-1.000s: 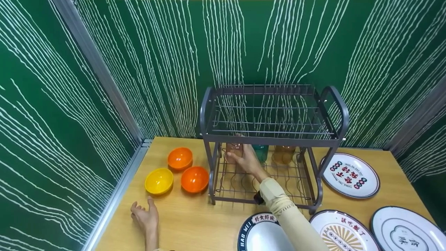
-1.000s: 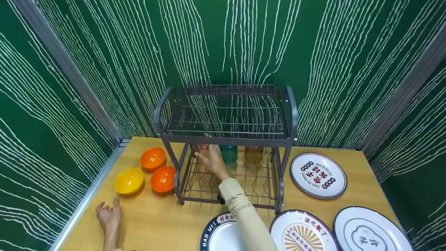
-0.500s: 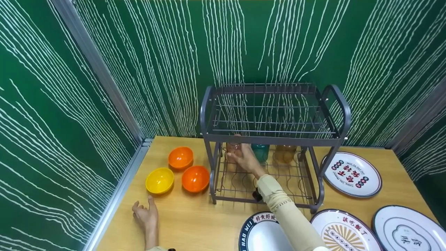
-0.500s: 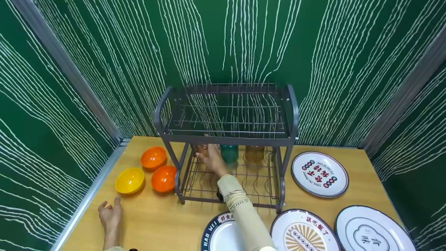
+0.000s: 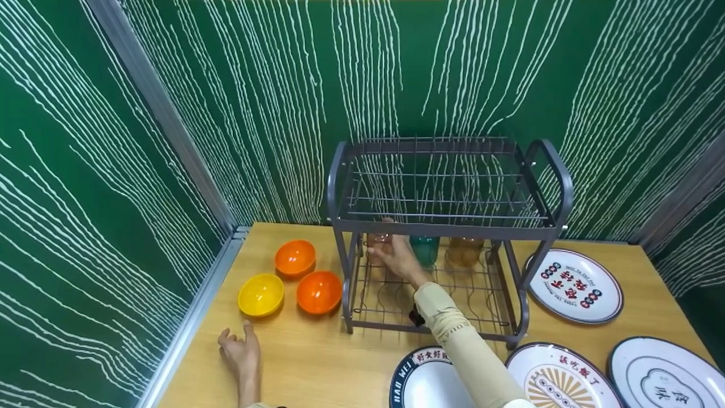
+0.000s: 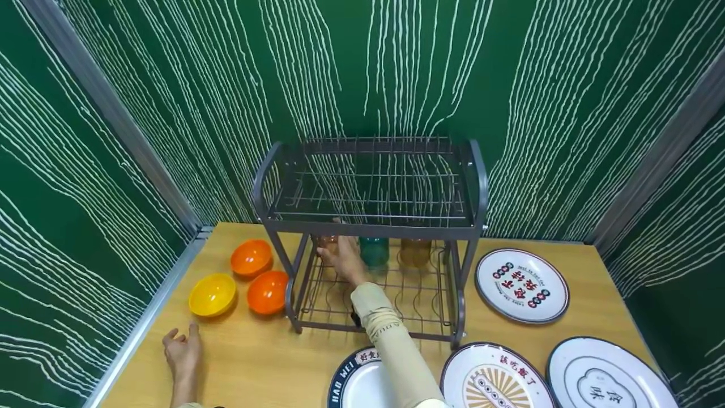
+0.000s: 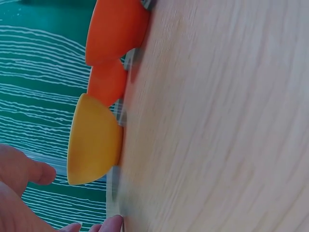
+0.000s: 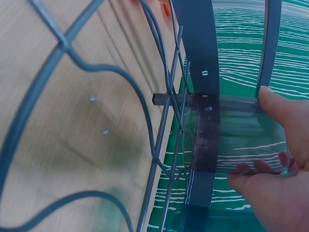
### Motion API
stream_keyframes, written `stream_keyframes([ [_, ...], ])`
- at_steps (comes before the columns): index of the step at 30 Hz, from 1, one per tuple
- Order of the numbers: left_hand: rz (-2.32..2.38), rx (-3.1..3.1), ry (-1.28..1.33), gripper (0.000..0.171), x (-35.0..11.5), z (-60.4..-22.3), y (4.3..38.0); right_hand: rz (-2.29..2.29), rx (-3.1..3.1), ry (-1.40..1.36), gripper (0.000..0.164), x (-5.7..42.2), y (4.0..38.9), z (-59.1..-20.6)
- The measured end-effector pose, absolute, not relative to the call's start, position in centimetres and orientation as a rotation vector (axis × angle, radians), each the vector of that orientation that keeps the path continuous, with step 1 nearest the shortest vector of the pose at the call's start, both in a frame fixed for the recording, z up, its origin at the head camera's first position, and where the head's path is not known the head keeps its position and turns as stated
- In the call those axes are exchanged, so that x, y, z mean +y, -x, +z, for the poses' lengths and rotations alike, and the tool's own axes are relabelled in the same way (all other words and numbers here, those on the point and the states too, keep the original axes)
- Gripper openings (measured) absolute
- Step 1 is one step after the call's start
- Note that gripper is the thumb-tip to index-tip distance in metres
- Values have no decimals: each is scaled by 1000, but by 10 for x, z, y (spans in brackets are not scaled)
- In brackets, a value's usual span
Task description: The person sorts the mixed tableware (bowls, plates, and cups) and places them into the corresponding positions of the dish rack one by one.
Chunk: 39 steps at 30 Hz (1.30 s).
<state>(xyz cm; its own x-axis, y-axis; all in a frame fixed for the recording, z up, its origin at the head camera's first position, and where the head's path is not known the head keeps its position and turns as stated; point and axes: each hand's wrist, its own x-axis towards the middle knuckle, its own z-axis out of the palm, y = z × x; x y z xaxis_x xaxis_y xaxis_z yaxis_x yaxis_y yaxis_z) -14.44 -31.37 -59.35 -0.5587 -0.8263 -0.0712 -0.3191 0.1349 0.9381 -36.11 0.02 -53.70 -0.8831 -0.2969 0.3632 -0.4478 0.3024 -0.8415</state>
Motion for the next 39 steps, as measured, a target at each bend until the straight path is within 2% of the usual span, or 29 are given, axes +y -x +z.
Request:
stream_keyframes([
  [19, -1432, -1980, -1113, 66, -310, -597, 142, 1852, -2353, -700, 81, -2, 362, -542],
  [31, -1439, -1967, -1091, 66, -310, -599, 144, 1772, -2416, -680, 87, -2, 362, -541],
  [39, -1480, -2004, -1041, 74, -317, -595, 153, 1663, -2500, -634, 91, -4, 361, -532],
])
